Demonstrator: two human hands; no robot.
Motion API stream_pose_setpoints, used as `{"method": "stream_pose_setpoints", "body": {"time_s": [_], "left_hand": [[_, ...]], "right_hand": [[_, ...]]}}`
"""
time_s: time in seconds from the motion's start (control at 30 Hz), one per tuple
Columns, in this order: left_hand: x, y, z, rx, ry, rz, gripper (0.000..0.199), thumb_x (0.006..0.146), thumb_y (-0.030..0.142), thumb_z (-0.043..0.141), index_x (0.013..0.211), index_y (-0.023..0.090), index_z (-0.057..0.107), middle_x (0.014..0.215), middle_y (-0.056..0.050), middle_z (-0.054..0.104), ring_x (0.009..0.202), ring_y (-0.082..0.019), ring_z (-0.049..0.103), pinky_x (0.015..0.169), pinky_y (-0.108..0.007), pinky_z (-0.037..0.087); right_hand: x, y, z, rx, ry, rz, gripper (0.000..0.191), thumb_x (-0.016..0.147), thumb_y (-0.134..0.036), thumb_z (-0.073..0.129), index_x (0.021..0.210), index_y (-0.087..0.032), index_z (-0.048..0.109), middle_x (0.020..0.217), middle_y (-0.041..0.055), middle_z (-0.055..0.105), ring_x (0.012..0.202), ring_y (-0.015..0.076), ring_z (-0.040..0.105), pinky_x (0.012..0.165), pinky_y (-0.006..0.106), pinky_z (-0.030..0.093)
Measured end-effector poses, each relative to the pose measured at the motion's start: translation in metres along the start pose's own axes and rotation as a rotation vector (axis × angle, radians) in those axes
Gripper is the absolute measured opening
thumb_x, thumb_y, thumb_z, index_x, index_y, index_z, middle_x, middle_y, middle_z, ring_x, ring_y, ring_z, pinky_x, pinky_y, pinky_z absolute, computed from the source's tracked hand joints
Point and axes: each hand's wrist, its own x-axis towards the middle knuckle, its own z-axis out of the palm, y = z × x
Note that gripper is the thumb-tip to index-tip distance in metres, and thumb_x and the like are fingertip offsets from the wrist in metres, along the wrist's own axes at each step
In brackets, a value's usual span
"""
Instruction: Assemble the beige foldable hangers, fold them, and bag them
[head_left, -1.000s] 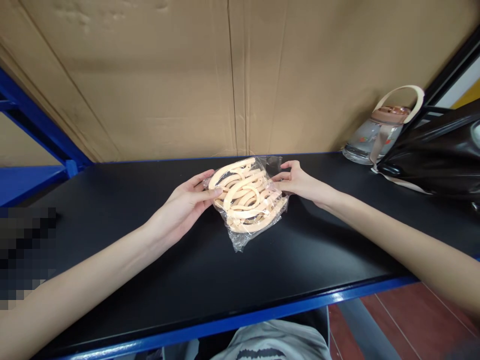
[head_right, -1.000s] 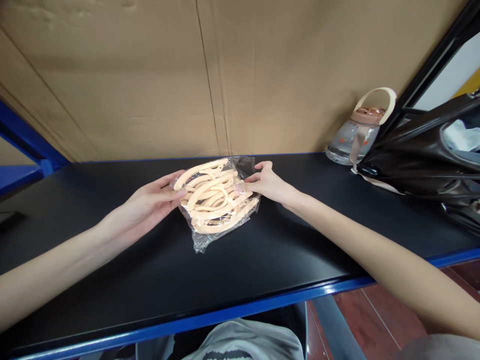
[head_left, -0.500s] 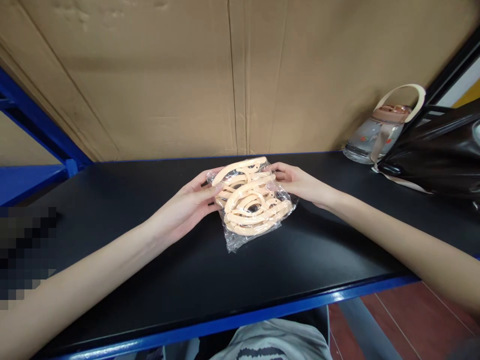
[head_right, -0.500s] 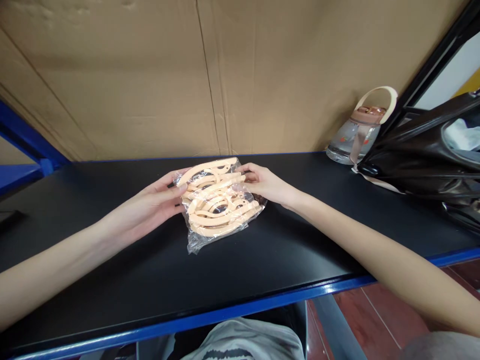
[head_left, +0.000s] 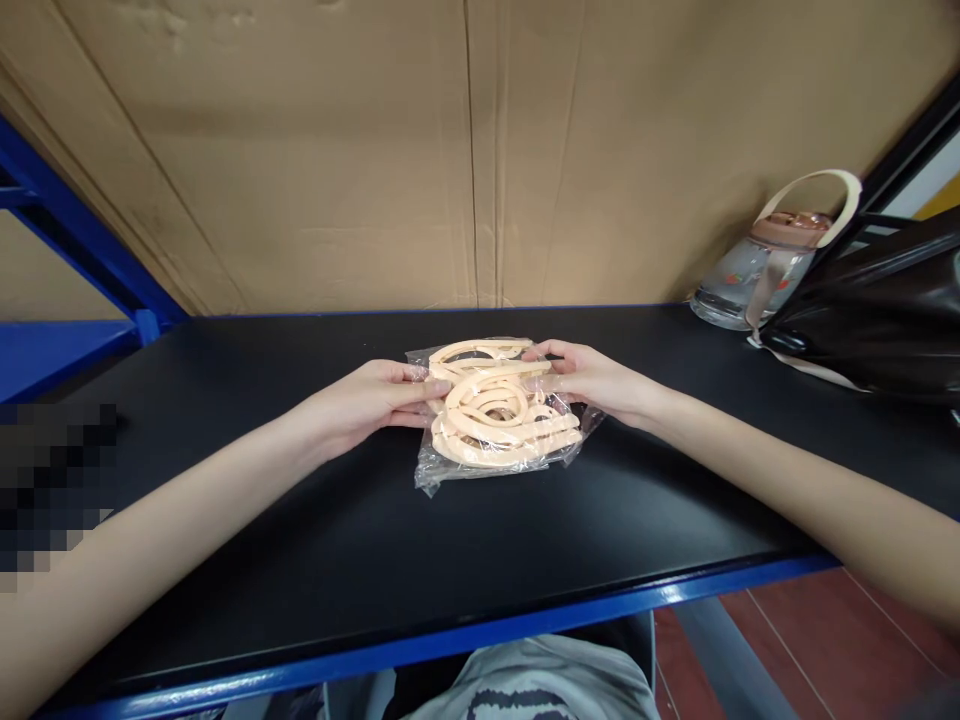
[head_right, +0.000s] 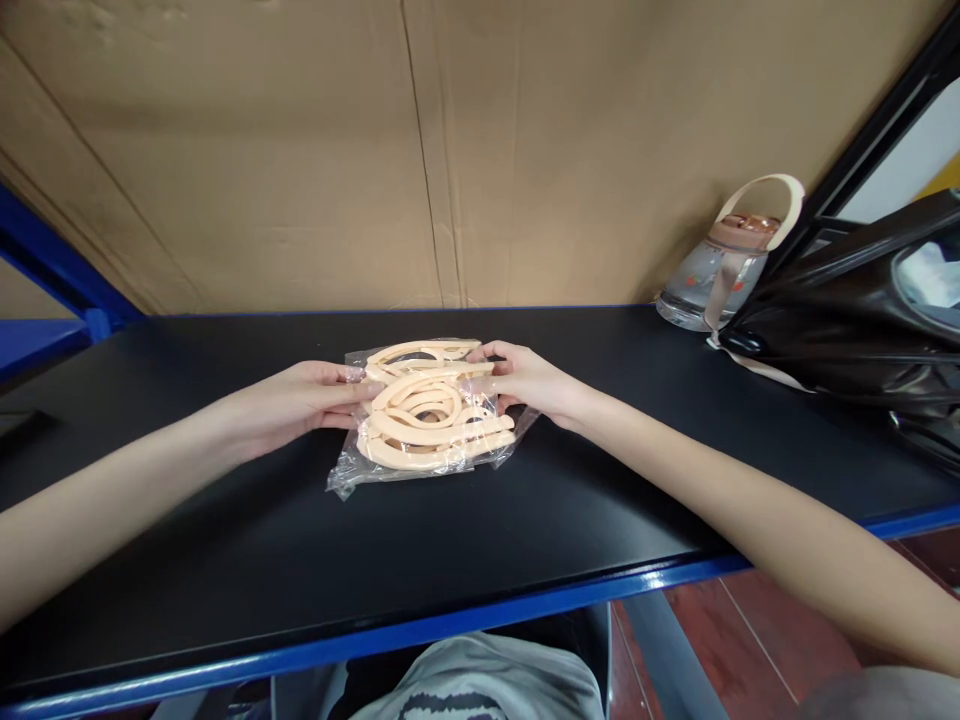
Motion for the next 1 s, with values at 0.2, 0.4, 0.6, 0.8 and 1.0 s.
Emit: {"method": "stream_pose_setpoints", "body": {"time_s": [0.2,0.4,0.6,0.8,1.0], "left_hand": [[0.001,0.016,-0.031,0.200,0.008,-0.075,0.028,0.069,0.042,0.077,0.083,0.017,0.077,0.084,-0.014,0.076,0.074,-0.025,0.073,0.060,-0.024,0.059],[-0.002,0.017,-0.026,0.327,0.107,-0.076,0.035,0.067,0.048,0.077,0.078,0.015,0.075,0.081,-0.014,0.075,0.058,-0.020,0.069,0.042,-0.021,0.051],[-0.003,0.011,-0.002,0.317,0.024,0.023,0.028,0.070,0.044,0.075,0.071,0.016,0.068,0.073,-0.007,0.071,0.052,-0.013,0.061,0.037,-0.017,0.042],[0.000,0.020,-0.018,0.123,0.112,0.066,0.028,0.069,0.031,0.071,0.056,0.020,0.048,0.050,0.005,0.038,0.046,-0.010,0.042,0.047,-0.022,0.045],[0.003,0.019,-0.022,-0.011,0.241,0.124,0.025,0.073,0.024,0.058,0.054,0.021,0.041,0.050,0.005,0.035,0.047,-0.010,0.037,0.054,-0.027,0.045]], "right_hand": [[0.004,-0.001,-0.013,-0.033,0.026,0.013,0.032,0.069,-0.023,0.080,0.094,-0.016,0.061,0.080,0.0011,0.066,0.062,0.0068,0.059,0.050,0.015,0.052],[0.008,0.004,-0.022,-0.041,0.039,0.012,0.034,0.069,-0.024,0.080,0.097,-0.017,0.062,0.087,0.0025,0.068,0.070,0.0082,0.063,0.055,0.015,0.053],[0.005,0.001,-0.016,-0.006,0.037,-0.071,0.037,0.066,-0.023,0.081,0.096,-0.020,0.059,0.082,-0.0024,0.063,0.067,0.0065,0.060,0.056,0.016,0.053],[0.001,-0.008,-0.015,0.012,0.009,-0.047,0.029,0.071,-0.023,0.078,0.092,-0.018,0.060,0.080,-0.0014,0.061,0.068,0.0074,0.059,0.058,0.018,0.057],[0.004,-0.006,-0.019,0.012,0.032,-0.060,0.028,0.072,-0.024,0.078,0.093,-0.016,0.061,0.082,0.0011,0.062,0.070,0.0096,0.061,0.058,0.020,0.058]]}}
